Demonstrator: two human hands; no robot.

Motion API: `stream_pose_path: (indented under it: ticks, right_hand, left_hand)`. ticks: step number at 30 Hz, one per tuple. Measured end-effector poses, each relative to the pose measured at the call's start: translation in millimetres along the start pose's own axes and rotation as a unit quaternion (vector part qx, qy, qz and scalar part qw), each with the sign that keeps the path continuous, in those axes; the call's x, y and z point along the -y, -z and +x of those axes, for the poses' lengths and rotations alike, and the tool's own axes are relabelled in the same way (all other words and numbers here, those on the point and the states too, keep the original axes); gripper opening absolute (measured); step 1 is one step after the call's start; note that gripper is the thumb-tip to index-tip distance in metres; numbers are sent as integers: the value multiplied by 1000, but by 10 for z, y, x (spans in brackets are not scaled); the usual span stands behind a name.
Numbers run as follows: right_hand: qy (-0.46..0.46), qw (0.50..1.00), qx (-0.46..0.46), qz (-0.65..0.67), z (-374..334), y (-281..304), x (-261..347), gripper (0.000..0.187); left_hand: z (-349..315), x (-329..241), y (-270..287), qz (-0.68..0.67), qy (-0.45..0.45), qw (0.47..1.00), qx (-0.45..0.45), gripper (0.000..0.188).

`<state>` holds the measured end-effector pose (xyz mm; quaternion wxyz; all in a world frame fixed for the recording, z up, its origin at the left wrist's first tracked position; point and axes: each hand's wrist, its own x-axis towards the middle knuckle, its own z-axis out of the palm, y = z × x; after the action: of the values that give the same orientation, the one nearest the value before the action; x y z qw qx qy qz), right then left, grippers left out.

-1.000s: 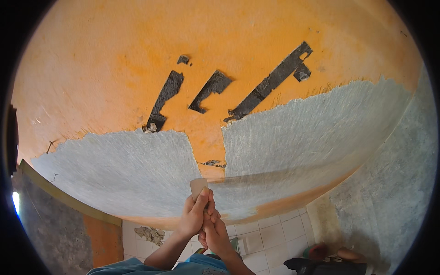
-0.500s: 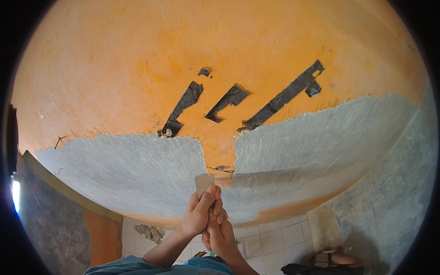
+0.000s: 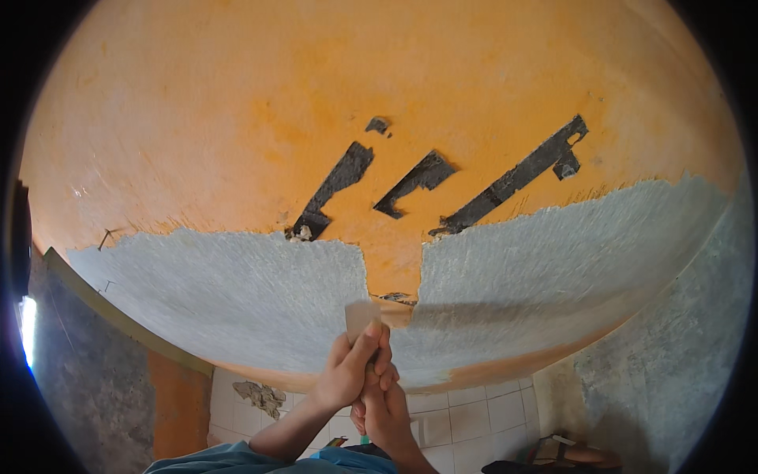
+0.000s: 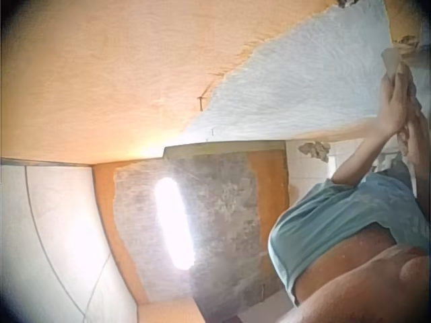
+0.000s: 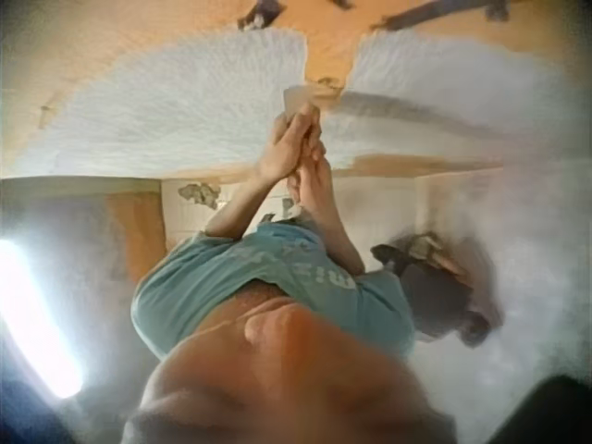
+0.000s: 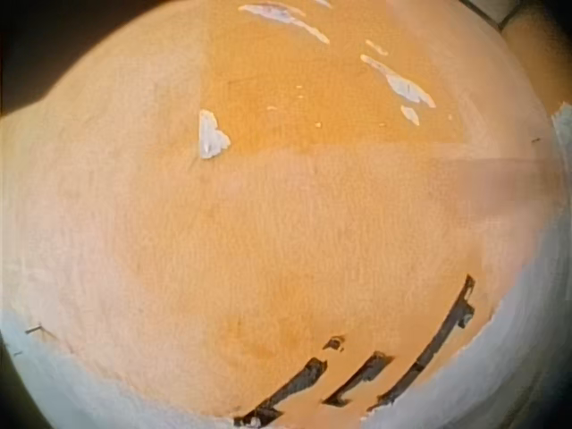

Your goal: The person scrapes old paint off a wall with a scraper, then brushes the paint chips into a bucket to prepare the wall for repainting.

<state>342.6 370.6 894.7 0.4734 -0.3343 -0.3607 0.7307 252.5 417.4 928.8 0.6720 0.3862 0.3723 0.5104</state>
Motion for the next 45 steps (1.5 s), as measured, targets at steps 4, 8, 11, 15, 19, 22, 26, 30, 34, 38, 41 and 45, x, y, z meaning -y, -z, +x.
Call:
stream_pose_path:
  ticks: [4,8,11,15,19,22,26,30,34,38,41,45]
  right_hand:
    - [-11,1000,29,1,-61,73,36,34]
    - [-26,999,14,-33,-23,128,-4,33]
    - [-21,999,27,-39,10,164,6,32]
    - [-24,998,38,-47,55,142,105,31]
    - [-14,998,58,11,54,71,228,29]
    - [-35,999,36,-1,33,25,254,31]
    - [-24,997,64,34,10,36,264,29]
    - [-51,996,62,46,-34,65,263,28]
    - [-45,996,73,35,-34,90,247,26]
    - [-38,996,76,26,-6,96,232,26]
    - [-24,998,63,4,-10,86,239,26]
    - [-34,997,72,20,-20,51,296,27]
  left_hand:
    - [-23,80,-15,-45,35,998,3,30]
    - [-26,142,-30,-10,16,999,-34,30]
    - [-7,106,-42,-19,2,1000,-22,31]
    - [19,-20,-87,5,-46,999,-16,32]
    - [20,-145,-137,7,-60,998,-9,34]
    - [5,-185,-158,44,13,998,-37,34]
    - [-9,-193,-159,20,-43,999,-20,33]
    - [-33,-160,-170,3,-7,1000,-25,32]
    - [-31,-126,-158,11,-19,999,-25,32]
    - [-17,-115,-146,13,-39,999,-25,32]
    - [-17,-119,-159,-2,-23,1000,-18,32]
    - [-24,-169,-187,11,-38,999,-32,32]
